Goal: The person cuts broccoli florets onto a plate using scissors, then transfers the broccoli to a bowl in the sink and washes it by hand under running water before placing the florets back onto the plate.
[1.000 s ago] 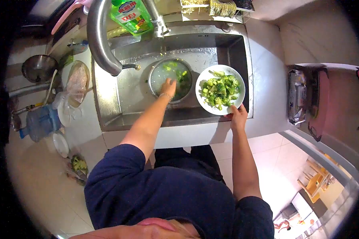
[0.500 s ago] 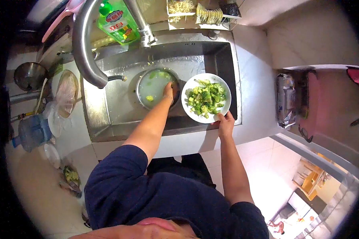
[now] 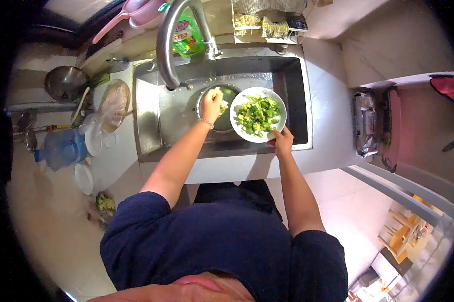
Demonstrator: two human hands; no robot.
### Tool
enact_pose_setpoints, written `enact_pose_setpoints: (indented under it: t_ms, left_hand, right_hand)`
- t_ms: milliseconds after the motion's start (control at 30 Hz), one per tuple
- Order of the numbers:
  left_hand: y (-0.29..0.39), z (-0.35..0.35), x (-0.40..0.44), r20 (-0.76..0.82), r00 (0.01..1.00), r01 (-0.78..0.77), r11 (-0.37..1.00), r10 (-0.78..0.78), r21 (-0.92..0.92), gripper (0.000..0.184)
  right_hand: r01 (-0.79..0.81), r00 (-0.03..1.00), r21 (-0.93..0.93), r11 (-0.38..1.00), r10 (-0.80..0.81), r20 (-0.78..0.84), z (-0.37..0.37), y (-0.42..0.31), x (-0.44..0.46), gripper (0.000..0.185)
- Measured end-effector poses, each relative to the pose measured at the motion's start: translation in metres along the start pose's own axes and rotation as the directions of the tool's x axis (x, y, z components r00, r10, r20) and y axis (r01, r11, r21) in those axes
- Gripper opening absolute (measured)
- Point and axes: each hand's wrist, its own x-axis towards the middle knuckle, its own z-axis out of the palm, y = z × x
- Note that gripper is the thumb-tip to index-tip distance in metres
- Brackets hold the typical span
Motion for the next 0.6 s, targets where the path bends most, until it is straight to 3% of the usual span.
enact_pose_setpoints:
  t_ms: [33,133,233,400,500,600]
  left_hand:
    - [0.018,0.006,-0.002,-0.021,0.977,-0.207,0.97,0.211,0.128,0.015]
    - [0.089,0.022,-0.021,0.169,0.939,-0.336,0.903,0.299,0.268,0.017]
    - [0.1,0.036,-0.021,0.344,0.862,-0.494,0.765,0.372,0.413,0.023]
    - [0.096,0.034,-0.025,0.533,0.819,-0.556,0.523,0.212,0.647,0.033]
    - [0.095,0.03,-0.032,0.533,0.827,-0.53,0.565,0.18,0.632,0.035]
    - [0.093,0.03,-0.042,0.481,0.804,-0.588,0.591,0.35,0.553,0.033]
  right_hand:
    - [-0.015,1.0,0.02,1.0,0.014,0.023,0.003,-0.005,-0.002,0.03]
    - [-0.023,0.998,0.015,1.0,0.022,0.054,0.005,-0.023,-0.012,0.03]
    - [-0.007,0.985,0.018,1.0,0.003,0.174,0.012,-0.034,-0.018,0.03]
    - [0.02,0.962,-0.119,0.993,0.013,0.273,0.011,-0.038,-0.02,0.032]
    - [-0.006,0.972,-0.069,0.998,0.022,0.233,0.014,-0.039,-0.03,0.03]
    - [-0.005,0.977,-0.032,0.999,0.012,0.212,0.01,-0.029,-0.029,0.03]
